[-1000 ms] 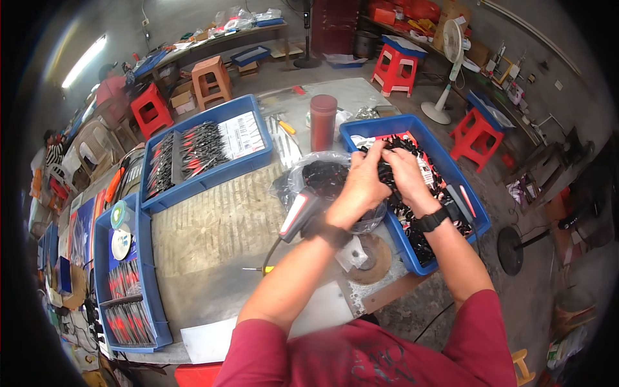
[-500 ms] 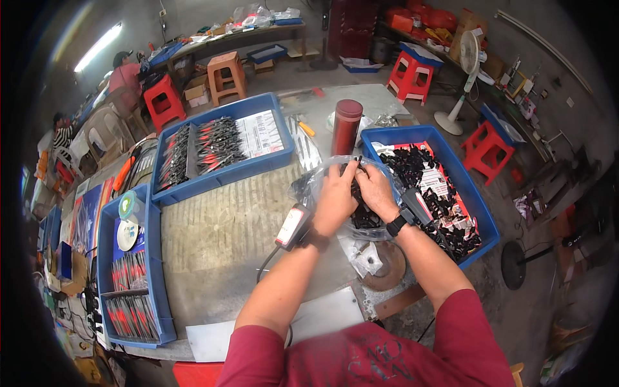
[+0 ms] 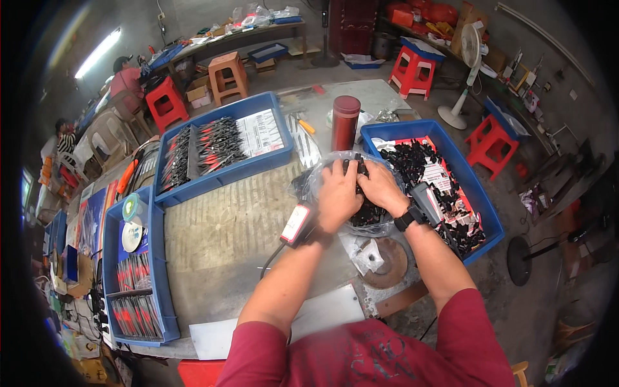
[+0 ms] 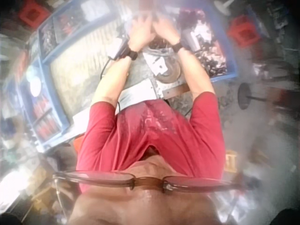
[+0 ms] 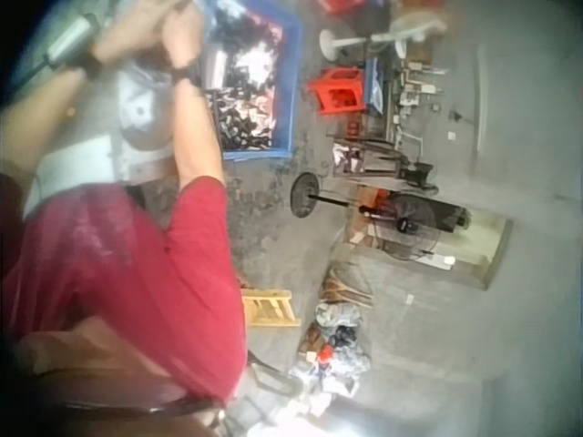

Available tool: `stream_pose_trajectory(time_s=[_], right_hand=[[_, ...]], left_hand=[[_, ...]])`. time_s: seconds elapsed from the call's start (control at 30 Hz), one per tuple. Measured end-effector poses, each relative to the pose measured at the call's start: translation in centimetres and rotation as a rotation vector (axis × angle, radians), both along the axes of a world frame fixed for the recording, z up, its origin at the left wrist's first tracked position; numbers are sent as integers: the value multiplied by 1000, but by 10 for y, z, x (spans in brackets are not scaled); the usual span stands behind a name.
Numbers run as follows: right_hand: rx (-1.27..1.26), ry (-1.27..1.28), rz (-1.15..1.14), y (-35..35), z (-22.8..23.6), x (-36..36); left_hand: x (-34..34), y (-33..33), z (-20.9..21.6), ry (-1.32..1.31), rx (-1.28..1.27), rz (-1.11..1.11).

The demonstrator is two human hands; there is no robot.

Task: The person packs small black padlocks from a blue bin into a clear plastic bag. They repeatedly scoop the locks with both hands and place them into the bag, then set the filled bag on the table.

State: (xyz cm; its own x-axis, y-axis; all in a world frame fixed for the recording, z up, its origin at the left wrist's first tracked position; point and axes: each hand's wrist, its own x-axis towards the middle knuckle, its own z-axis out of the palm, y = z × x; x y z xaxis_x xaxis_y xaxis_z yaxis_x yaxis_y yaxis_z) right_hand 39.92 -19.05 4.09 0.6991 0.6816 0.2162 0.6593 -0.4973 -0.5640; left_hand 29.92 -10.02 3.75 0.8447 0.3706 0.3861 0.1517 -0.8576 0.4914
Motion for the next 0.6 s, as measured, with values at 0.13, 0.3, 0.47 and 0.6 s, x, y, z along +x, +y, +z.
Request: stream_pose_trajectory(time_s=[0.13, 0.3, 0.47, 0.6], right_hand=[[29, -72, 26, -11, 9, -8], [-50, -126, 116, -25, 17, -12], [139, -252, 147, -39, 24, -15], [109, -358, -37, -57, 32, -14]], left_hand=[[1, 0, 1, -8, 44, -54], [-7, 1, 11, 84, 42, -125], [-15, 1, 19, 108, 161, -210], [-17, 5, 23, 71, 149, -215]])
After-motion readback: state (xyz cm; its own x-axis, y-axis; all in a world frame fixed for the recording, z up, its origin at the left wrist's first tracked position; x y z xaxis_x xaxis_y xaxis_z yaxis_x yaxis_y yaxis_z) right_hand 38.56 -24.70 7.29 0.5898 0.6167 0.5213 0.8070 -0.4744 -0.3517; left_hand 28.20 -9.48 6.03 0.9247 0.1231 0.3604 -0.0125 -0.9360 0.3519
